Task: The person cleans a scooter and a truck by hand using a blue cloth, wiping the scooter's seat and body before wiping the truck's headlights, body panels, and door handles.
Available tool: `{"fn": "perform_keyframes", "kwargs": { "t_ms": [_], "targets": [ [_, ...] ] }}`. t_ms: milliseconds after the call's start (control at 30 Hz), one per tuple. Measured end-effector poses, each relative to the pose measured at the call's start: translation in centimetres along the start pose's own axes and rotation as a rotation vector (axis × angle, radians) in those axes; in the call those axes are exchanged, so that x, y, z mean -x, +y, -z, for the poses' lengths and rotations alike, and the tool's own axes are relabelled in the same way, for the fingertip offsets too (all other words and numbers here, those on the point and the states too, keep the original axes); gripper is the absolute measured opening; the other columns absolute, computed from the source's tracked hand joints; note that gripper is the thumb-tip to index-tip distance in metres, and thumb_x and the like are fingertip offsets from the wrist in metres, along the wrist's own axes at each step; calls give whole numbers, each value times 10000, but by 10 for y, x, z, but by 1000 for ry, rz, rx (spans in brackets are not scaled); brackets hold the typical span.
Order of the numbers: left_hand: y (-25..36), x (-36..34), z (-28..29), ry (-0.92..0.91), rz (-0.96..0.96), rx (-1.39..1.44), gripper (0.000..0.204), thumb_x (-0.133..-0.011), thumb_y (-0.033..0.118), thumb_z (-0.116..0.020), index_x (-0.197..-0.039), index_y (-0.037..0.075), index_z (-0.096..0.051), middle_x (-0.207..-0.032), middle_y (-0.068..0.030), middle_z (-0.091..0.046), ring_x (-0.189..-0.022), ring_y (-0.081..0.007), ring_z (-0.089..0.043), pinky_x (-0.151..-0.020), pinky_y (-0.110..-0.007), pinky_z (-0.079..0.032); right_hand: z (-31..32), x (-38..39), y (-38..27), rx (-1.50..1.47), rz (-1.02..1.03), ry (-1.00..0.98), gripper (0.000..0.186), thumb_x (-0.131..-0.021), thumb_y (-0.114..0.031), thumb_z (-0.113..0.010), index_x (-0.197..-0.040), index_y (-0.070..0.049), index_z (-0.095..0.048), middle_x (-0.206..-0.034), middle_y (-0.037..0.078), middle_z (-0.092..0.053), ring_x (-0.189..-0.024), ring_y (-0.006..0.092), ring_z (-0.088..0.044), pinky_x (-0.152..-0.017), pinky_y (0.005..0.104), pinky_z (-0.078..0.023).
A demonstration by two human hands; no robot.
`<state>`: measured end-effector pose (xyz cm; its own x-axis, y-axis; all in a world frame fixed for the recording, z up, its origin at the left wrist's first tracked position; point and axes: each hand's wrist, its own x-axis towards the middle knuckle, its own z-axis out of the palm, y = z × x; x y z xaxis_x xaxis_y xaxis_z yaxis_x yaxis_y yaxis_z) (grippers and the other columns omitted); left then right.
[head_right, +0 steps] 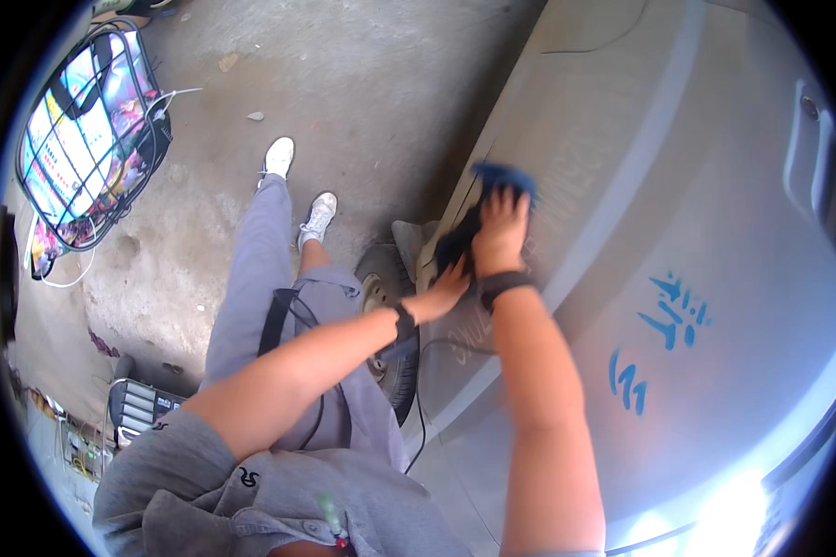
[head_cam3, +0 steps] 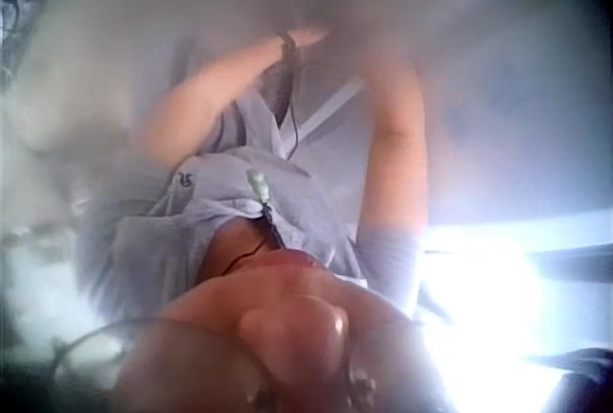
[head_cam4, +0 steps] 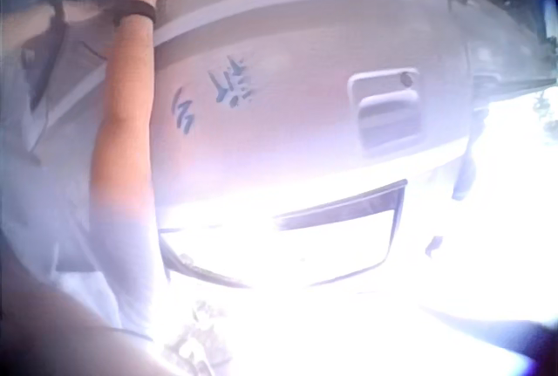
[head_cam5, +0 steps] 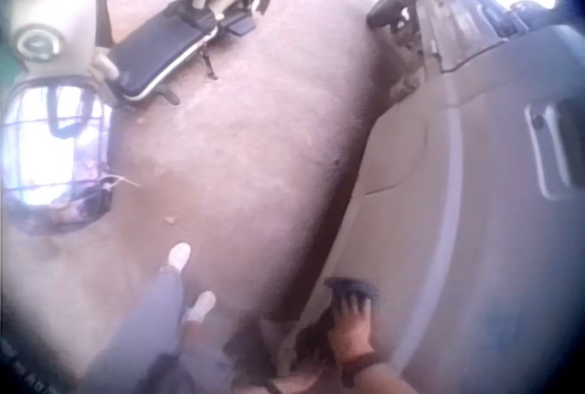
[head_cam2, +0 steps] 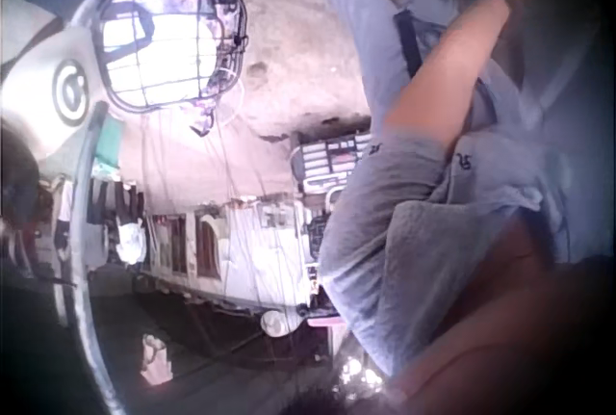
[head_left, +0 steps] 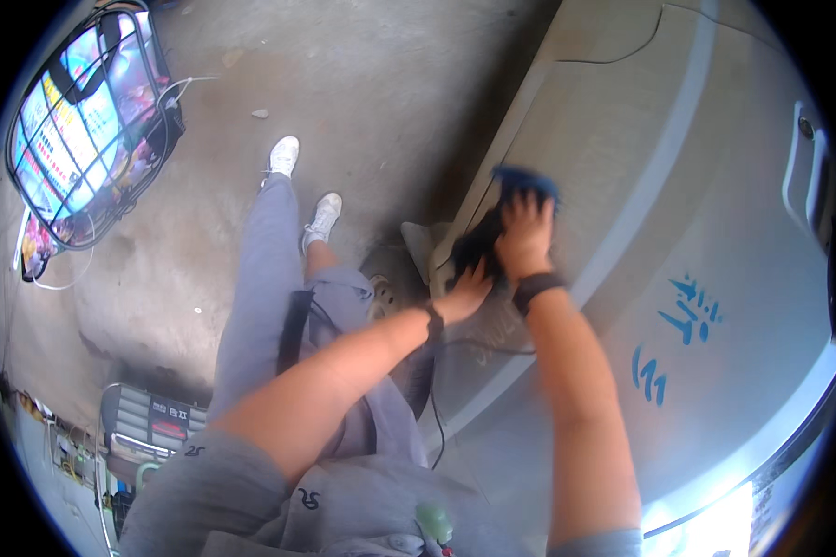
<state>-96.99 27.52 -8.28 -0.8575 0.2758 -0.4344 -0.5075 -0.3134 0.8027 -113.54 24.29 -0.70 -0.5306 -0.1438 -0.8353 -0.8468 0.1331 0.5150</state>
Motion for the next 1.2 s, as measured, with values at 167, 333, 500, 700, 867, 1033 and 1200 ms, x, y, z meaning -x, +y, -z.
{"fn": "perform_keyframes", "kwargs": {
  "t_ms": [167,333,500,700,867,1033,1200],
  "targets": [
    [109,-112,69,114,-404,-348,600,-1013,312,-329,-1484,-16,-152,-1544,-274,-123,-1436,-444,-71,-1171,-471,-132,104,-32,130,33,-390,216,596,-916,-376,-444,-1473,-177,-369,-1581,41,-224,-1464,260,-146,-1136,572,-107],
    [99,-61,32,191,-380,-156,588,-989,299,-384,-1448,-42,-249,-1509,-322,-169,-1403,-475,-161,-1144,-514,-212,72,14,96,-5,-238,201,599,-908,-393,-461,-1457,-161,-400,-1569,42,-253,-1458,269,-148,-1143,518,-150],
    [49,91,-28,-473,-93,-8,726,-972,374,-399,-1508,7,-77,-1539,-306,-71,-1446,-423,-61,-1182,-444,-124,-8,116,13,-221,-17,-38,609,-896,-395,-470,-1451,-149,-413,-1555,38,-291,-1443,225,-201,-1167,474,-98],
    [128,2,-23,27,38,-93,773,-983,456,-374,-1460,-98,-126,-1511,-359,-84,-1399,-490,-142,-1148,-500,-186,100,86,146,-267,-355,256,660,-865,-348,-515,-1457,-91,-376,-1539,82,-308,-1431,260,-229,-1180,445,-103],
    [143,-30,15,-178,-33,-153,632,-995,411,-346,-1422,-54,-311,-1459,-342,-273,-1359,-491,-246,-1140,-488,-218,78,95,114,-280,-472,311,761,-809,-305,-560,-1467,-9,-316,-1538,187,-265,-1432,321,-219,-1170,449,-141],
    [104,29,-31,-332,343,69,650,-977,434,-428,-1425,-24,-323,-1435,-218,-408,-1338,-320,-382,-1088,-409,-328,38,134,74,-511,-451,325,682,-771,-241,-599,-1395,-26,-427,-1396,137,-462,-1312,291,-394,-1145,444,-203],
    [181,-57,-9,91,92,34,656,-1007,368,-345,-1481,-40,-148,-1541,-264,-112,-1434,-393,-107,-1166,-442,-143,108,136,166,-568,-745,566,496,-797,-212,-583,-1252,-18,-560,-1216,93,-600,-1185,272,-491,-1085,436,-288]
  ]
}}
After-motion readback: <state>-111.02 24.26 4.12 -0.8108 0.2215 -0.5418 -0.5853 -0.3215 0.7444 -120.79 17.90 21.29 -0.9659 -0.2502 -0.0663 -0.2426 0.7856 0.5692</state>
